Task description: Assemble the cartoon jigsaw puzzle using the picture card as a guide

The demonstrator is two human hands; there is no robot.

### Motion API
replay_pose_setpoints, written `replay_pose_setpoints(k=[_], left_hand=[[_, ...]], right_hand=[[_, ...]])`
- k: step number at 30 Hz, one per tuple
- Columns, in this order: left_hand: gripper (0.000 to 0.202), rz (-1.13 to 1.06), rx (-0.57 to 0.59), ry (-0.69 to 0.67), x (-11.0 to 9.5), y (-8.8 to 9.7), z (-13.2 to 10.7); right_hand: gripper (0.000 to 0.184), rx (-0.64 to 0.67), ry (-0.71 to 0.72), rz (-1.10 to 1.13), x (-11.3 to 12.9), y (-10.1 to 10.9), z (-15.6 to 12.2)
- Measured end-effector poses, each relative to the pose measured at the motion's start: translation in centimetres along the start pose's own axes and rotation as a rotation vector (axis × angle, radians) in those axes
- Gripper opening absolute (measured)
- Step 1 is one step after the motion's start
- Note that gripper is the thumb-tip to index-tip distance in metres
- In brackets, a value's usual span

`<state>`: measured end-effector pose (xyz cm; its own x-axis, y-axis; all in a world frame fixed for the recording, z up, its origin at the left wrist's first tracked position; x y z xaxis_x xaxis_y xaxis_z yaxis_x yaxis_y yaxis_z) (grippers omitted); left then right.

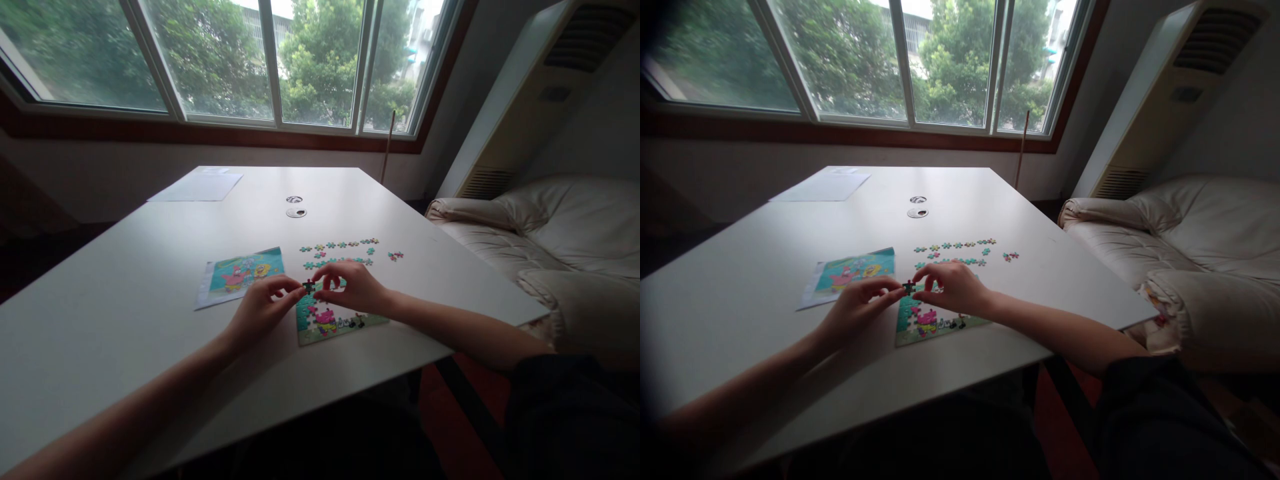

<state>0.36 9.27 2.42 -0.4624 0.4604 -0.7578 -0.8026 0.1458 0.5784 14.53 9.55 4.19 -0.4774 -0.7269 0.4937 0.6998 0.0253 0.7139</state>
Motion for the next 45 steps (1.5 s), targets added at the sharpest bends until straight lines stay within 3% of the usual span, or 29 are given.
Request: replay_pose_setpoints(k=[11, 17, 27, 35, 39, 45], left_hand=[[0.023, 0.036, -0.002, -0.034, -0.1, -0.1, 0.0], [0.021, 0.047, -0.017, -0.025, -0.4, 0.0, 0.0], [0.017, 0.017, 0.041, -0.069, -0.4, -0.2, -0.1], [0.017, -0.020, -0.013, -0.076, -0.3, 0.1, -0.2], [0.018, -0.040, -0.021, -0.066, -0.2, 0.2, -0.1], [0.019, -0.067, 0.003, -0.036, -0.1, 0.0, -0.1]], right_hand=[[0.020, -0.030, 0.124, -0.114, 0.3, 0.7, 0.0], [0.019, 0.024, 0.165, -0.074, 0.6, 0.6, 0.1], [0.024, 0.114, -0.024, 0.078, -0.4, 0.1, 0.2], [0.023, 0.163, -0.092, 0.200, -0.4, -0.3, 0.2], [0.019, 0.102, -0.073, 0.170, 0.0, 0.1, 0.3], [0.014, -0.049, 0.088, -0.014, 1.0, 0.8, 0.1]])
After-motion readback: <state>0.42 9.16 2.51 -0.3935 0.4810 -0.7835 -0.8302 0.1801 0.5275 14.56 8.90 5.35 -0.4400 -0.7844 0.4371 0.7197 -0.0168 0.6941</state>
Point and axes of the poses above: each hand's wrist, its own z-axis towards the middle knuckle, its own y-axis out of the back of the hand, x = y × z, the point moved 7 cm from there along z, towards the middle knuckle, and after that the axes turned 1 degree about -y, right-handed, at the moved point
